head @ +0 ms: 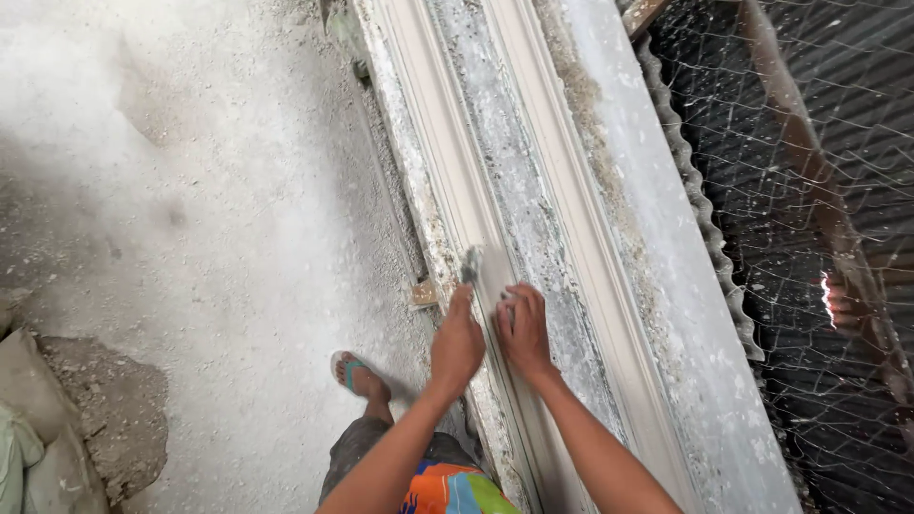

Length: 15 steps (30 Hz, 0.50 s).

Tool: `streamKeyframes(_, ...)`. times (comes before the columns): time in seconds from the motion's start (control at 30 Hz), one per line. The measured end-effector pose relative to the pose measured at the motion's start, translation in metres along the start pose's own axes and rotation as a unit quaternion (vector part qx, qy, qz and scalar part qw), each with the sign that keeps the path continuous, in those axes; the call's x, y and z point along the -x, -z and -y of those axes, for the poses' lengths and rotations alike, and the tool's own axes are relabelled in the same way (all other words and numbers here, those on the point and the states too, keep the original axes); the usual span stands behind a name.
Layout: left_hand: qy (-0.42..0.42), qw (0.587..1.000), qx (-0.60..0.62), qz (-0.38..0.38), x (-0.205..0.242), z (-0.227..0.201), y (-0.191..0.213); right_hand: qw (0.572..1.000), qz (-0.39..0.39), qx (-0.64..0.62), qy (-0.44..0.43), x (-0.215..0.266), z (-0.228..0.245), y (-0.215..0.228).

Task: The person uses a metal scraper to smooth the surface of a long, white decorative molding piece. They work along the length of the molding, scraping off excess material and smoothing the grooves. The person moves along the molding as they work.

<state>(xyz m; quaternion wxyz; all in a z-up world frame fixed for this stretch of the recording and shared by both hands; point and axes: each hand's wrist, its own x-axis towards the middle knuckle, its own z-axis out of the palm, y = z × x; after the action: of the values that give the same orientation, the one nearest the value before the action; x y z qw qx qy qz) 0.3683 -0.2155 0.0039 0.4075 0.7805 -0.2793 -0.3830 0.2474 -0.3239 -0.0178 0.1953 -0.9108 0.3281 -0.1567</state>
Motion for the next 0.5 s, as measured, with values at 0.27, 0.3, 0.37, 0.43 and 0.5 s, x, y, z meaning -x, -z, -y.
streamKeyframes(0.27, 0.000, 0.998, -0.057, 0.007, -0.030, -0.018, 0.016, 0.999, -0.026, 0.025, -0.002, -0.061, -0.014, -0.044)
streamKeyframes(0.3, -0.010, 0.999, -0.049, -0.006, -0.048, -0.016, 0.020, 0.999, -0.023, 0.027, -0.006, -0.067, -0.015, -0.050)
streamKeyframes(0.37, -0.028, 0.997, -0.063, -0.024, -0.062, -0.009, 0.024, 0.999, -0.025, 0.047, 0.009, -0.083, -0.007, -0.053)
streamKeyframes(0.43, -0.043, 0.995, -0.078, -0.040, -0.059, -0.012, 0.029, 0.997, -0.024, 0.064, 0.022, -0.090, -0.004, -0.058)
streamKeyframes(0.5, 0.026, 0.999, -0.030, 0.022, -0.045, -0.025, 0.037, 0.994, -0.025, 0.102, 0.015, -0.096, -0.006, -0.064)
